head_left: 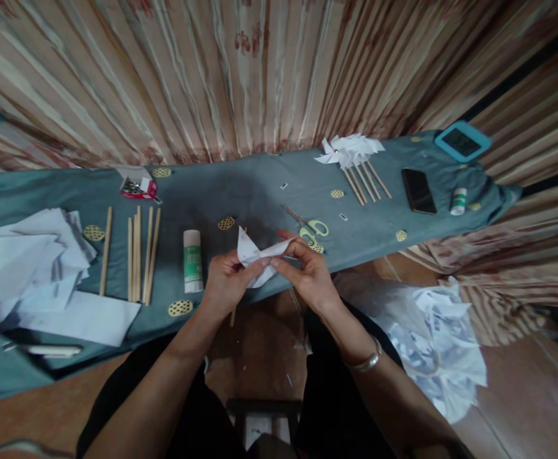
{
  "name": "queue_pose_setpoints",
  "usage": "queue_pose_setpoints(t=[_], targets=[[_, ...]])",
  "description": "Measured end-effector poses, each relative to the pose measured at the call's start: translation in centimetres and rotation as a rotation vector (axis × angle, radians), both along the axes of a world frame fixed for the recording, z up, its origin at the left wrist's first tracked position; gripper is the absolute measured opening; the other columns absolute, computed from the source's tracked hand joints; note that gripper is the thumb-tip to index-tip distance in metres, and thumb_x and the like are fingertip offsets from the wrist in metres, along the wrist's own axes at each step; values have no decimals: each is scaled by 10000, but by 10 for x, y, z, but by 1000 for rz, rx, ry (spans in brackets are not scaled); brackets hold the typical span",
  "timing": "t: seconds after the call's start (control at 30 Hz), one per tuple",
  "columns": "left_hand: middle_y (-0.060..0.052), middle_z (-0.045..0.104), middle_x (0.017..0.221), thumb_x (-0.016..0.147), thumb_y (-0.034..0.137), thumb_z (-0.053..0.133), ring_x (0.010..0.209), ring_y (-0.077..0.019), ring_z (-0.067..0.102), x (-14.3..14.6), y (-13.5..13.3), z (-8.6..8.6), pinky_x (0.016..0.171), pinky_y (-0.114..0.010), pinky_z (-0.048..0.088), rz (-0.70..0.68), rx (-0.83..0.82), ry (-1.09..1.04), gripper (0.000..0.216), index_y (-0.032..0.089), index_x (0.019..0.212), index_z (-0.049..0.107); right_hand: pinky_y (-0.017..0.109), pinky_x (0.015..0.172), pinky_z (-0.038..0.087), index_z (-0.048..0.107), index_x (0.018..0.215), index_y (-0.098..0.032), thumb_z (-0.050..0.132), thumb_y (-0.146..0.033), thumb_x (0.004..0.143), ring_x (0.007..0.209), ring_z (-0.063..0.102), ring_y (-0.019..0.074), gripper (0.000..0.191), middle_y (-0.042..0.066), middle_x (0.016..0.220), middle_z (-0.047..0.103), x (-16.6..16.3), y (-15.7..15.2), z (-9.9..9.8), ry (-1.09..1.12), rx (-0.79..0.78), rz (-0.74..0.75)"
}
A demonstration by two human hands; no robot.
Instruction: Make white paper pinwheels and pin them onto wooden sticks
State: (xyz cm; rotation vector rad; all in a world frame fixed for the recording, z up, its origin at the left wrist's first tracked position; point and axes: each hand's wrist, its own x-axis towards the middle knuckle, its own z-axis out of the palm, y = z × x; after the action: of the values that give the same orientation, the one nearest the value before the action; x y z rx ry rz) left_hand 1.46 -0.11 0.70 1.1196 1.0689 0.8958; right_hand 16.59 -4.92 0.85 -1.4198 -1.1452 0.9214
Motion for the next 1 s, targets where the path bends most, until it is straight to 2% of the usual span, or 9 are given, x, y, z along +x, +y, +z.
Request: queue_pose_setpoints(t=[0.1, 0.2, 0.37, 0.5, 0.67, 0.83, 1.0], targets=[[-3, 677, 571, 522, 409, 853, 509, -113, 537, 1, -3, 5, 510, -233, 416, 4, -32, 6, 290, 160, 624, 746, 422, 1011, 443, 658, 920, -259, 785, -458, 687, 1199, 572, 244, 333, 57, 1280, 633, -1, -3, -1, 16, -31, -84], [-5, 661, 547, 504, 416, 862, 492, -108, 524, 0, -4, 6, 491, -227, 400, 5, -47, 21, 304, 156, 592, 733, 405, 955, 484, 652, 1037, -260, 809, -456, 646, 1091, 626, 232, 464, 50, 1133, 693, -1, -3, -1, 94, -73, -79], [-6, 654, 542, 506, 438, 861, 481, -110, 517, -1, -4, 5, 472, -229, 387, -21, -59, 11, 330, 150, 612, 739, 327, 772, 553, 694, 908, -262, 803, -496, 654, 779, 660, 168, 362, -17, 831, 714, -1, -2, 4, 303, -146, 88], [-9, 667, 555, 496, 422, 863, 494, -112, 530, 0, -2, 5, 487, -228, 403, -12, -82, 6, 316, 149, 582, 728, 306, 694, 556, 704, 744, -249, 823, -514, 627, 671, 638, 149, 313, -38, 702, 696, -3, 0, 7, 390, -156, 94], [1, 654, 532, 520, 405, 846, 483, -106, 514, 1, -1, 1, 472, -218, 385, 7, -78, 11, 288, 149, 592, 735, 301, 668, 547, 711, 662, -253, 834, -486, 611, 631, 626, 142, 268, -36, 680, 706, -4, 5, 3, 325, -109, 30], [-9, 684, 596, 589, 396, 801, 529, -122, 551, 3, 2, -4, 511, -229, 416, 11, -15, 21, 256, 155, 665, 763, 314, 631, 536, 767, 745, -271, 834, -403, 598, 647, 642, 167, 209, -15, 719, 744, -4, 8, -4, 260, -96, -70], [-3, 693, 619, 624, 371, 778, 556, -128, 561, 4, 6, -5, 525, -226, 426, 19, 48, 28, 210, 170, 683, 767, 351, 693, 554, 777, 775, -279, 797, -346, 653, 707, 674, 188, 141, -7, 770, 765, -4, 11, -7, 218, -85, -70]])
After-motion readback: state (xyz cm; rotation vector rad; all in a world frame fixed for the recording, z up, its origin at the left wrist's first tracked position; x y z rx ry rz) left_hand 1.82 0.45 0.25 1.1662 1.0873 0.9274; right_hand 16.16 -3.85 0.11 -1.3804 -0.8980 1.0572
